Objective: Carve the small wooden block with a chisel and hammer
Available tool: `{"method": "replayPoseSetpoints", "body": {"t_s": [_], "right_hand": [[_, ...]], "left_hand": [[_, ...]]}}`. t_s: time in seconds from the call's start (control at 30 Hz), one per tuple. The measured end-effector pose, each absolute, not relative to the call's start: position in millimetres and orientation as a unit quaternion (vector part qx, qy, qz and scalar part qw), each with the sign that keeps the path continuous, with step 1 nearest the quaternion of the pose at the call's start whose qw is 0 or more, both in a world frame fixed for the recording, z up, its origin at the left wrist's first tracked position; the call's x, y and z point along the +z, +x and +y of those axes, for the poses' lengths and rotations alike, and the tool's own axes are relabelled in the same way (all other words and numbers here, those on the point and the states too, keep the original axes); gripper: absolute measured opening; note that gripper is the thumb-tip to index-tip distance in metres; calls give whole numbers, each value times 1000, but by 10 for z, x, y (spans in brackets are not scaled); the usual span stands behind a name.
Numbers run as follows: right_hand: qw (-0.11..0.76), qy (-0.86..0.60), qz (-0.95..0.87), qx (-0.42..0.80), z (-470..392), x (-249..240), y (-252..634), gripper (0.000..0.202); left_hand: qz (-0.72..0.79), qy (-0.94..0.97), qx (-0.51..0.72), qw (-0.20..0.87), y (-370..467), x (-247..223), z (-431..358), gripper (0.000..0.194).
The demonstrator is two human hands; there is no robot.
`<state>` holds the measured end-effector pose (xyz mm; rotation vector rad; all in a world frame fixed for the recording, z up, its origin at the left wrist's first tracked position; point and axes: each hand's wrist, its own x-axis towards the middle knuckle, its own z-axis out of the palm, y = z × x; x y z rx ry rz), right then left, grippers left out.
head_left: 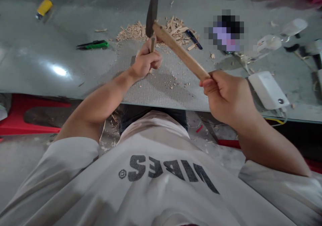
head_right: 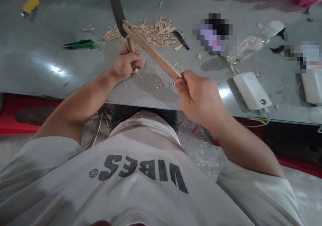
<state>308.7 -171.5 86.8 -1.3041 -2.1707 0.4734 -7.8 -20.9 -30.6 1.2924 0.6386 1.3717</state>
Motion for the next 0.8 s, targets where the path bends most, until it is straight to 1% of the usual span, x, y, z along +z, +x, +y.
{"method": "replayPoseSetpoints", "body": {"t_s": [0.1, 0.13, 0.23, 0.27, 0.37, 0.4, 0.5, 0.53, 0.63, 0.7, 0.77, 0.8], "right_hand": [[340, -489, -781, 187, -1712, 838, 3082, 56], [335, -493, -781, 189, -1715, 832, 3084, 56], [278, -500, -800, 181, -1730, 838, 3104, 60], [282, -499, -799, 184, -1734, 844, 3111, 62], [346, -491, -773, 206, -1735, 861, 3120, 65], [341, -490, -775, 210, -1730, 867, 3118, 66], [274, -491, -800, 209, -1717, 890, 3102, 69], [272, -493, -799, 213, -1717, 897, 3094, 68], [319, -500, -772, 227, -1727, 905, 3075, 68], [303, -500, -780, 224, -1730, 905, 3078, 71], [280, -498, -790, 223, -1723, 906, 3093, 73], [281, -496, -788, 232, -1717, 905, 3103, 73]], "left_hand": [[286, 542, 571, 546, -67, -280, -244, 30], [286, 535, 574, 550, -64, -279, -250, 32], [283, 506, 591, 561, -54, -284, -254, 33], [285, 499, 593, 564, -51, -281, -255, 32], [302, 492, 581, 573, -36, -238, -272, 27], [312, 489, 577, 575, -27, -214, -283, 24], [344, 480, 564, 577, 7, -149, -317, 19], [346, 481, 561, 579, 16, -137, -325, 19], [315, 493, 573, 574, 23, -139, -330, 21], [298, 498, 585, 567, 10, -161, -314, 24], [306, 506, 569, 571, -11, -187, -289, 24], [314, 511, 557, 574, -23, -199, -277, 25]]}}
